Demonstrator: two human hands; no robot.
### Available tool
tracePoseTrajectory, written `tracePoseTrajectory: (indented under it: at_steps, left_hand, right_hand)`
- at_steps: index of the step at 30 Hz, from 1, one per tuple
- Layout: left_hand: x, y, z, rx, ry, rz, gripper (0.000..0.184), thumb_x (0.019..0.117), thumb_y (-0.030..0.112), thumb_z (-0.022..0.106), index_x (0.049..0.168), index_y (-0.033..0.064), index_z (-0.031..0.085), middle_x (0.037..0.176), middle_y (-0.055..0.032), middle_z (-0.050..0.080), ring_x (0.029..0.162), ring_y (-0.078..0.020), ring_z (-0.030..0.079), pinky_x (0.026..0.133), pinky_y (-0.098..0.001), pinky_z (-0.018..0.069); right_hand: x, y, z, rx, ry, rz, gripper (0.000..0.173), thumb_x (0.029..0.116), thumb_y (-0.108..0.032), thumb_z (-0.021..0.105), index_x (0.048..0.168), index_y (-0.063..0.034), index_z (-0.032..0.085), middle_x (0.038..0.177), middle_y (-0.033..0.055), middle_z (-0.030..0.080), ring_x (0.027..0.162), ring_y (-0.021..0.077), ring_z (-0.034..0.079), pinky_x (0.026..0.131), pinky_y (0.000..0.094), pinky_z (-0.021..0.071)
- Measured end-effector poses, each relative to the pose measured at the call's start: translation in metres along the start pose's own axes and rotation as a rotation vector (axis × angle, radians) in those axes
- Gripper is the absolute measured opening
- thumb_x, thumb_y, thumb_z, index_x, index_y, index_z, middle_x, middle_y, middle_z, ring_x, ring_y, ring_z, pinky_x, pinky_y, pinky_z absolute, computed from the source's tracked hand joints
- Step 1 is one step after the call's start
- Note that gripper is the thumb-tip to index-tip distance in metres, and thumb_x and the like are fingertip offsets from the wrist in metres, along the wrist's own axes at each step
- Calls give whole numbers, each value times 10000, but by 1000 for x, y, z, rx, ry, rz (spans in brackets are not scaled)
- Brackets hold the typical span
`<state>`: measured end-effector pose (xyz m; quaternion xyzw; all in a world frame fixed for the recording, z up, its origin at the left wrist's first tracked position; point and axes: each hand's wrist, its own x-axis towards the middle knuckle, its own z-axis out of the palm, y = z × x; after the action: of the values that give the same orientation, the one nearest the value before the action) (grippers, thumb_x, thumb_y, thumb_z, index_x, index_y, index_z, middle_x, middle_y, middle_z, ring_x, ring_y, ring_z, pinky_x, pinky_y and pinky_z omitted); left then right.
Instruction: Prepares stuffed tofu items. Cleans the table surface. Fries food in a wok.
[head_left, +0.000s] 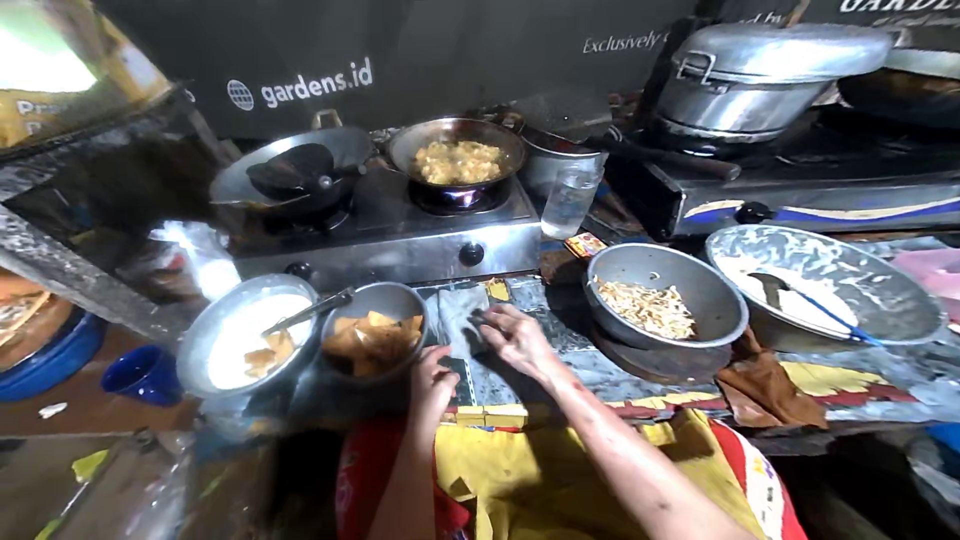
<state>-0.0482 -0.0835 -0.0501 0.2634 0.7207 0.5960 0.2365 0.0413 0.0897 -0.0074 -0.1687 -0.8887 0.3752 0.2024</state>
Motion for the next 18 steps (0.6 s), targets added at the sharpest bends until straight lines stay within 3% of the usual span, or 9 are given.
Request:
tracePoseTrajectory:
  at_steps: [2,3,4,7,9,11,13,16,18]
  left_hand:
    - [2,-3,1,3,-35,45,360,844,-96,594,1195,-77,669,1358,-217,557,759,-102,632,642,-243,549]
    - [2,-3,0,-2,-50,47,332,846,-98,594,1167,-81,678,1341,-214,562,780,-103,634,653,-239,551]
    - [2,-2,-2,-6,-61,41,301,856,-98,596,1144,-83,682,1307,-204,578,784,-104,638,659,-237,557]
    - [4,-4,-2,-81,-43,-21,278,877,-78,582,1141,-79,669,1072,-133,693,702,-93,639,638,-244,549]
    - [3,-4,2,-157,-19,-63,295,903,-77,562,1188,-97,636,989,-125,697,697,-109,647,649,-261,560]
    - [2,-4,6,-242,24,-67,266,948,-57,561,1202,-90,632,941,-109,686,687,-114,652,644,-265,573]
    - [1,-2,11,-321,75,-66,174,991,-18,561,1133,-93,628,889,-107,684,652,-122,654,628,-275,584]
    - [-5,5,18,-293,93,-51,179,1032,44,500,1048,-100,606,847,-109,691,635,-128,668,635,-289,598]
    - [-13,15,22,-82,101,-41,211,1033,76,518,1024,-104,627,791,-114,684,600,-137,660,605,-303,594]
  right_hand:
    - [29,-7,30,-136,-172,163,573,1029,-403,549,1453,-16,553,1542,210,473,1403,382,470,1156,525,379]
    - [40,-10,42,-235,-261,245,653,1029,-464,537,1514,-32,482,1592,206,407,1447,408,398,1155,576,342]
    - [47,-11,50,-311,-318,293,644,1022,-460,552,1502,-35,493,1574,207,423,1456,420,369,1134,606,335]
    - [53,-6,52,-242,-246,278,350,945,-182,623,1212,34,691,1357,233,596,1333,402,501,1078,561,412]
    - [39,5,43,0,-52,201,240,890,-59,662,1059,106,709,1173,277,667,1172,390,614,1033,507,471]
    - [19,20,33,224,179,95,134,835,-21,688,905,91,711,1016,223,699,978,273,669,880,407,538]
    - [-6,24,11,432,292,62,58,815,21,670,857,40,705,1076,140,699,1018,138,664,857,285,563]
    - [-37,26,-20,703,442,-30,152,772,52,616,838,-44,714,1123,66,721,1079,117,670,872,282,579]
    - [-51,26,-36,848,502,-89,195,776,40,619,853,-86,747,1114,42,738,1057,121,683,851,288,587]
